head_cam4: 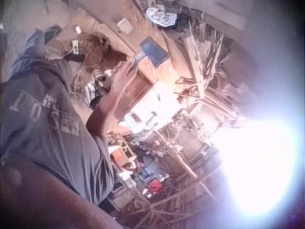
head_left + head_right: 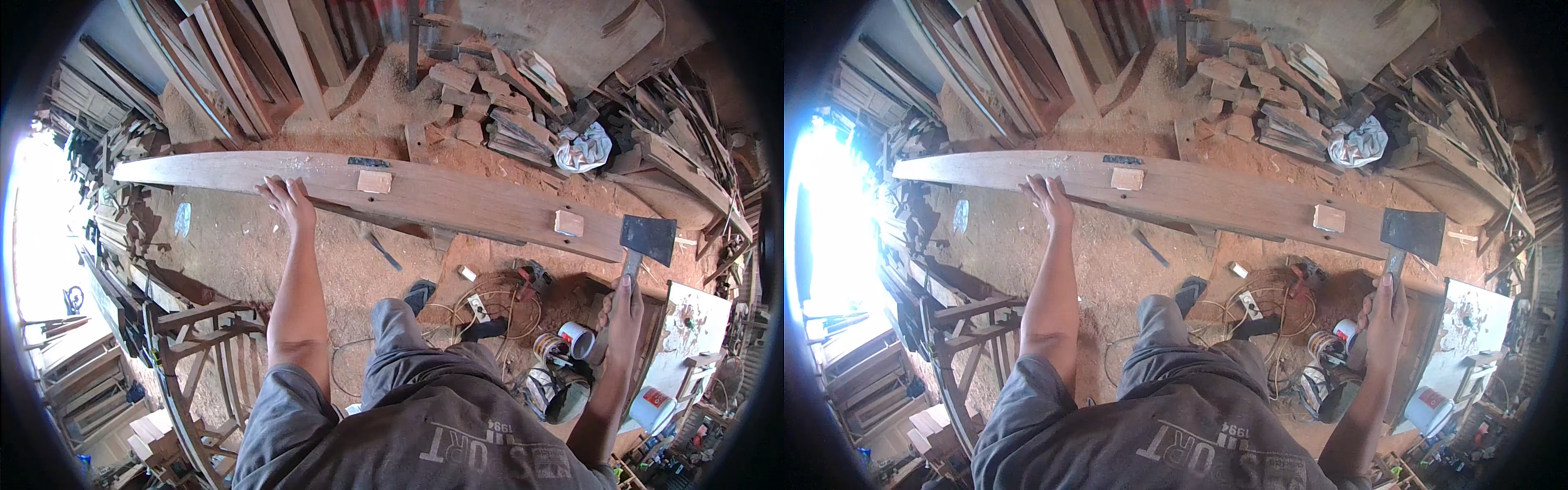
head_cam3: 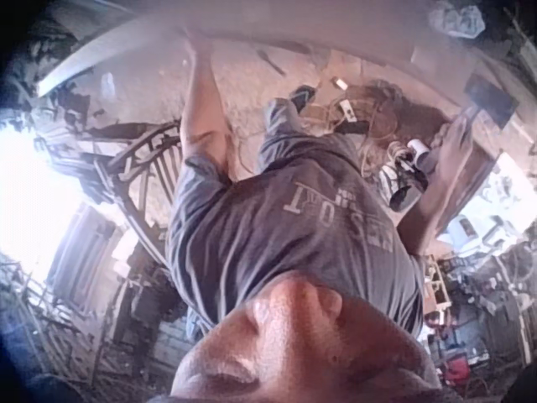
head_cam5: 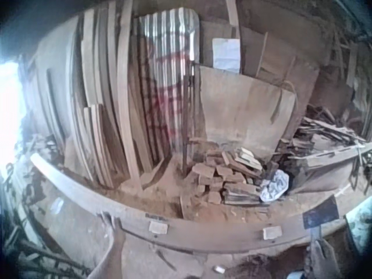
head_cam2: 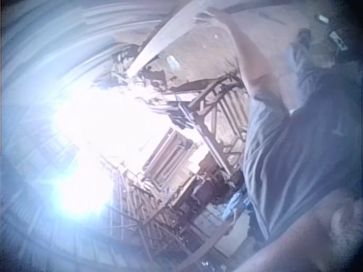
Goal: The person sands a small wooden block, applies glue to it, and attaches it to a long wooden plank. They then use a power sander to smooth the surface of the plank.
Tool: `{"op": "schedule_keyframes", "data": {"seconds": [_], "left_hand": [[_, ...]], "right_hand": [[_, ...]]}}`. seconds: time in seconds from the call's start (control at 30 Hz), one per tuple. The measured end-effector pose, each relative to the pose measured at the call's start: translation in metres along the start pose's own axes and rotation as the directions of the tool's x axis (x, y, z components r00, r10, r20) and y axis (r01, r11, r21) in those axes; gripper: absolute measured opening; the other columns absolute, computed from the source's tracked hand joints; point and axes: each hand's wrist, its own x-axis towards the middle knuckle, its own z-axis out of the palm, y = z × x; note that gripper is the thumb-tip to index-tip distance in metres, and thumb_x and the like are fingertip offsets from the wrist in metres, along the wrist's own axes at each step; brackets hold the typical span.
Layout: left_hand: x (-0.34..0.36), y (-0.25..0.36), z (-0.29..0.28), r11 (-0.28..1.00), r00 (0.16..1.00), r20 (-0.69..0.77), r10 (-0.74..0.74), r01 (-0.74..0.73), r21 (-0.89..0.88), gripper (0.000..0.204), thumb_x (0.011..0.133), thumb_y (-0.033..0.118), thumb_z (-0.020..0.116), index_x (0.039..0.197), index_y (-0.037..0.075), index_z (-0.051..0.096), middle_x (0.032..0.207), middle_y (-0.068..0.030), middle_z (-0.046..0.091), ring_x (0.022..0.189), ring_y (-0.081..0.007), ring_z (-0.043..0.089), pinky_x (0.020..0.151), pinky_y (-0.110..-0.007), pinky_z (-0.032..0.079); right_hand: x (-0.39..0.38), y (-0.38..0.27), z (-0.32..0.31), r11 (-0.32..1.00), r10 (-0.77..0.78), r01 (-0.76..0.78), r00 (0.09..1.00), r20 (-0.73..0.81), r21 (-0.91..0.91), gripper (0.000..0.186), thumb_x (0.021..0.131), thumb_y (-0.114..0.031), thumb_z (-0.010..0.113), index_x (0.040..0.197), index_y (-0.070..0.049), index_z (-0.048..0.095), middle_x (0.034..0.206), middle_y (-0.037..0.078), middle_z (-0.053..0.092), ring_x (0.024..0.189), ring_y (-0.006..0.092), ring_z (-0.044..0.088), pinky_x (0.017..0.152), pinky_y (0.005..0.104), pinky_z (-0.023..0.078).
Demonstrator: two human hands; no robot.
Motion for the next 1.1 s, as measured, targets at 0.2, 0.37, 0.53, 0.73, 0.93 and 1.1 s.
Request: {"op": "schedule_keyframes", "data": {"seconds": [0.2,0.37,0.53,0.73,0.93,1.1], "left_hand": [[-0.003,0.011,-0.011,0.962,0.997,0.062,-0.045,0.027,0.271,0.089,0.114,0.062,0.033,0.175,0.004,0.006,0.182,-0.0259,-0.004,0.168,-0.0466,-0.004,0.131,-0.068,0.001],[0.002,0.010,-0.016,0.948,0.995,0.078,-0.069,0.041,0.316,0.092,0.112,0.066,0.035,0.175,0.005,0.008,0.182,-0.0262,-0.003,0.168,-0.0469,-0.002,0.129,-0.072,0.003],[0.015,-0.003,-0.024,0.901,0.998,0.040,-0.040,0.019,0.433,0.093,0.111,0.068,0.036,0.175,0.004,0.014,0.181,-0.0295,0.001,0.167,-0.0510,0.003,0.129,-0.073,0.004],[-0.116,0.195,0.053,0.802,0.773,0.223,0.594,-0.592,-0.084,0.107,0.097,0.058,0.076,0.173,0.004,0.023,0.178,-0.0338,0.010,0.167,-0.0495,0.004,0.130,-0.070,0.000],[-0.208,0.336,0.116,0.551,0.174,0.866,0.470,-0.824,-0.134,0.134,0.063,0.080,0.088,0.165,0.008,0.040,0.168,-0.0182,0.042,0.162,-0.0384,0.028,0.132,-0.065,0.015],[-0.214,0.350,0.126,0.622,0.110,0.929,0.354,-0.769,-0.146,0.130,0.058,0.069,0.092,0.164,0.012,0.042,0.155,-0.0157,0.056,0.148,-0.0336,0.050,0.128,-0.061,0.026]], "right_hand": [[-0.004,0.008,-0.004,1.000,-0.006,0.006,1.000,0.029,0.000,0.040,0.117,-0.044,0.053,0.112,-0.005,0.060,0.072,0.000,0.051,0.053,0.0069,0.047,0.047,0.0254,0.040],[-0.010,0.022,-0.009,1.000,0.022,-0.022,0.998,0.053,-0.011,0.040,0.115,-0.047,0.054,0.116,-0.007,0.061,0.070,0.000,0.053,0.048,0.0076,0.049,0.044,0.0253,0.041],[-0.014,0.024,-0.010,1.000,0.002,-0.001,0.999,0.054,-0.013,0.037,0.117,-0.043,0.053,0.116,-0.007,0.061,0.070,-0.001,0.053,0.049,0.0072,0.048,0.045,0.0252,0.040],[-0.009,-0.001,-0.006,0.997,-0.014,0.017,0.999,0.041,-0.081,0.030,0.113,-0.036,0.062,0.118,-0.007,0.062,0.070,-0.002,0.057,0.057,0.0078,0.056,0.050,0.0274,0.044],[0.007,-0.060,0.026,0.890,-0.413,0.385,0.908,-0.071,-0.244,0.033,0.112,-0.032,0.062,0.117,0.000,0.060,0.074,0.016,0.066,0.064,0.0234,0.067,0.060,0.0412,0.051],[0.028,0.011,0.047,0.615,-0.427,0.296,0.904,0.007,-0.731,0.045,0.112,-0.045,0.058,0.124,-0.001,0.059,0.086,0.027,0.074,0.080,0.0487,0.074,0.073,0.0557,0.057]]}}
